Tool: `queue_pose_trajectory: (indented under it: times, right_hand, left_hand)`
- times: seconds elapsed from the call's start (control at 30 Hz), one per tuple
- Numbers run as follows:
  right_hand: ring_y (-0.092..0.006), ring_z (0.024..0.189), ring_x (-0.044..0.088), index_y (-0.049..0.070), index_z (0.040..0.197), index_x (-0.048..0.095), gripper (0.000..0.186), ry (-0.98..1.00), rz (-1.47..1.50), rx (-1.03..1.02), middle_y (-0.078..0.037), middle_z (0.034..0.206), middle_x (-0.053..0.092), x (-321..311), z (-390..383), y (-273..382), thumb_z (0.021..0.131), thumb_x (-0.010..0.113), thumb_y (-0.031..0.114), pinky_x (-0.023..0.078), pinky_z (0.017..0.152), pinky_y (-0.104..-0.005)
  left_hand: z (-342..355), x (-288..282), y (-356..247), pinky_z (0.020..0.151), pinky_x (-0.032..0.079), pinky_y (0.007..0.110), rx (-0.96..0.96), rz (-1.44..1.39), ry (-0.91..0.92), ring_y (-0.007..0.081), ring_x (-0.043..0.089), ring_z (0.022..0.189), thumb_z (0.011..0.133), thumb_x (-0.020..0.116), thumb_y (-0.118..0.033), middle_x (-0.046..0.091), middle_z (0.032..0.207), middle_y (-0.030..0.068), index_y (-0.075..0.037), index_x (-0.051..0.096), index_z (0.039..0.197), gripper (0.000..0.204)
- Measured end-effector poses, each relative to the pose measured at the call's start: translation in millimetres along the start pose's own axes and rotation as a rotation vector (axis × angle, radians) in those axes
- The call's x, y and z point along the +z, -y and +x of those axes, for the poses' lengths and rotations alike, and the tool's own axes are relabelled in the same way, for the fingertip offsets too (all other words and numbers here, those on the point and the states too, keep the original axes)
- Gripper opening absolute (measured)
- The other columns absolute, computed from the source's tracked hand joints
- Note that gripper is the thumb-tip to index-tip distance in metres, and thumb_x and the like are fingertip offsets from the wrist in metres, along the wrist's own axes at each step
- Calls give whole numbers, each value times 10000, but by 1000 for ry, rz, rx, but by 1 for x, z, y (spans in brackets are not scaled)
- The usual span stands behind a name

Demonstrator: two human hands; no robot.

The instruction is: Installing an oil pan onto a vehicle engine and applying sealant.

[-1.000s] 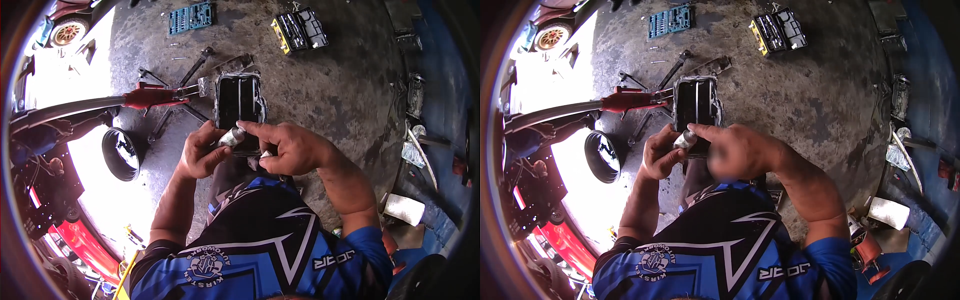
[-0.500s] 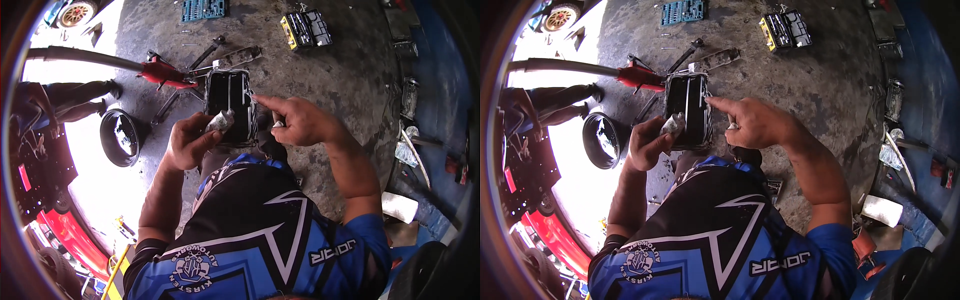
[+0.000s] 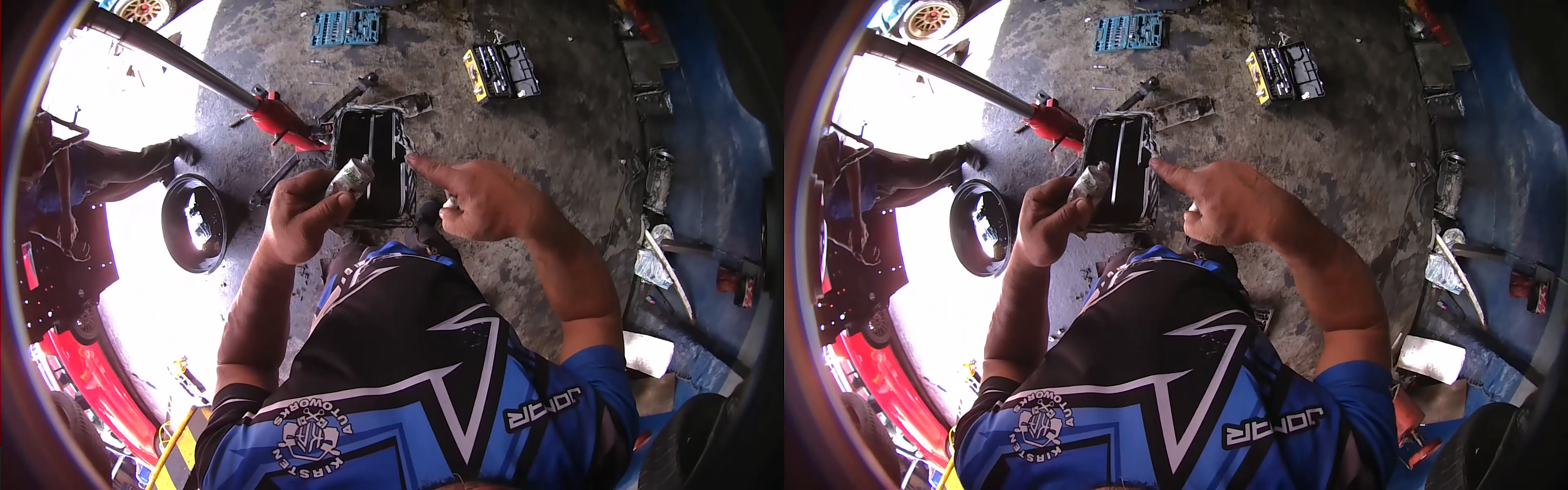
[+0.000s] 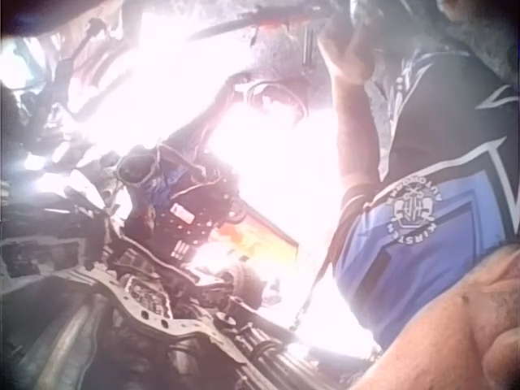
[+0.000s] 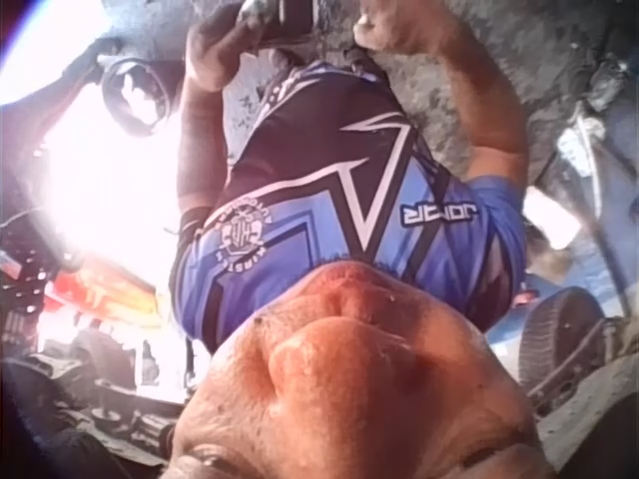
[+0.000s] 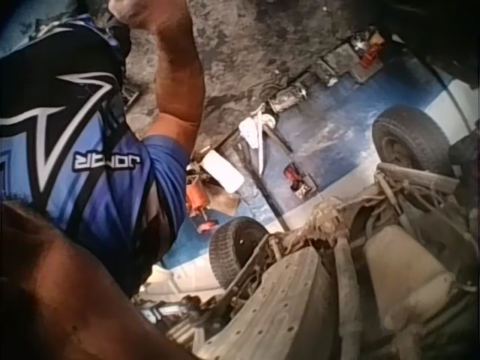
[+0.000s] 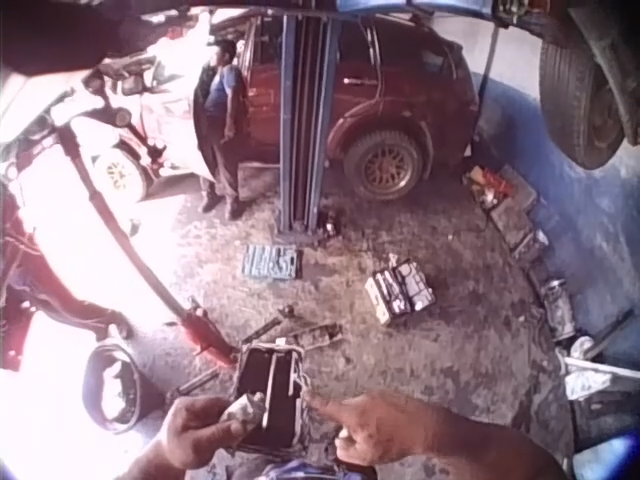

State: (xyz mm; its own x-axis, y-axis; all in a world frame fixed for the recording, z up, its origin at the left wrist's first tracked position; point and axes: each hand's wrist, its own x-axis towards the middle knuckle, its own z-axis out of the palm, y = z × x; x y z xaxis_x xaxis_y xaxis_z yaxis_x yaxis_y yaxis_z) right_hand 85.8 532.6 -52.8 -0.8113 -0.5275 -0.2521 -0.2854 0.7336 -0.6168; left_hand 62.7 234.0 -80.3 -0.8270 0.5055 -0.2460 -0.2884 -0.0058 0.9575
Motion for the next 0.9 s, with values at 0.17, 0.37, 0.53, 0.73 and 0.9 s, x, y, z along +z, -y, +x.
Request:
queue_pose_trajectory:
  times: [0.17, 0.37, 0.53, 0.73, 0.9]
  right_hand:
    - [-343, 614, 657, 81, 1550, 389, 832, 100, 42, -15, -193, 766, 659, -8, -15, 30, 766, 665, 97, 538, 617, -424]
    - [-326, 609, 658, 37, 1536, 397, 838, 21, 190, -19, -177, 755, 657, -18, -17, 25, 750, 680, 92, 523, 601, -431]
    - [-328, 608, 656, 32, 1542, 382, 849, -28, 48, 1, -172, 746, 653, -6, -18, 18, 750, 682, 87, 531, 603, -428]
    - [-347, 650, 664, 35, 1569, 315, 881, 10, -38, -47, -178, 761, 643, 6, -36, 38, 763, 669, 79, 553, 636, -450]
    - [-364, 733, 695, -31, 1533, 338, 808, 39, -1, -77, -209, 796, 669, 19, -50, 54, 812, 658, 145, 571, 704, -476]
  left_hand:
    - [-2, -2, -5, 640, 431, 240, 47, 53, -26, 55, 533, 720, 941, 702, -175, 614, 782, -17, 51, 675, 1061, 258]
    - [-10, 7, -3, 638, 429, 231, 103, 11, -14, 52, 534, 717, 946, 688, -158, 617, 787, -16, 57, 677, 1068, 247]
    - [-7, 14, -5, 649, 435, 230, 146, 76, -57, 48, 532, 731, 956, 677, -154, 625, 810, -17, 58, 679, 1090, 251]
    - [-3, 20, 1, 681, 450, 234, 173, 66, -105, 58, 558, 770, 966, 662, -147, 659, 848, -2, 47, 683, 1105, 239]
    - [-3, 25, 4, 703, 464, 239, 163, 27, -105, 67, 575, 793, 971, 659, -153, 669, 875, 4, 45, 682, 1100, 238]
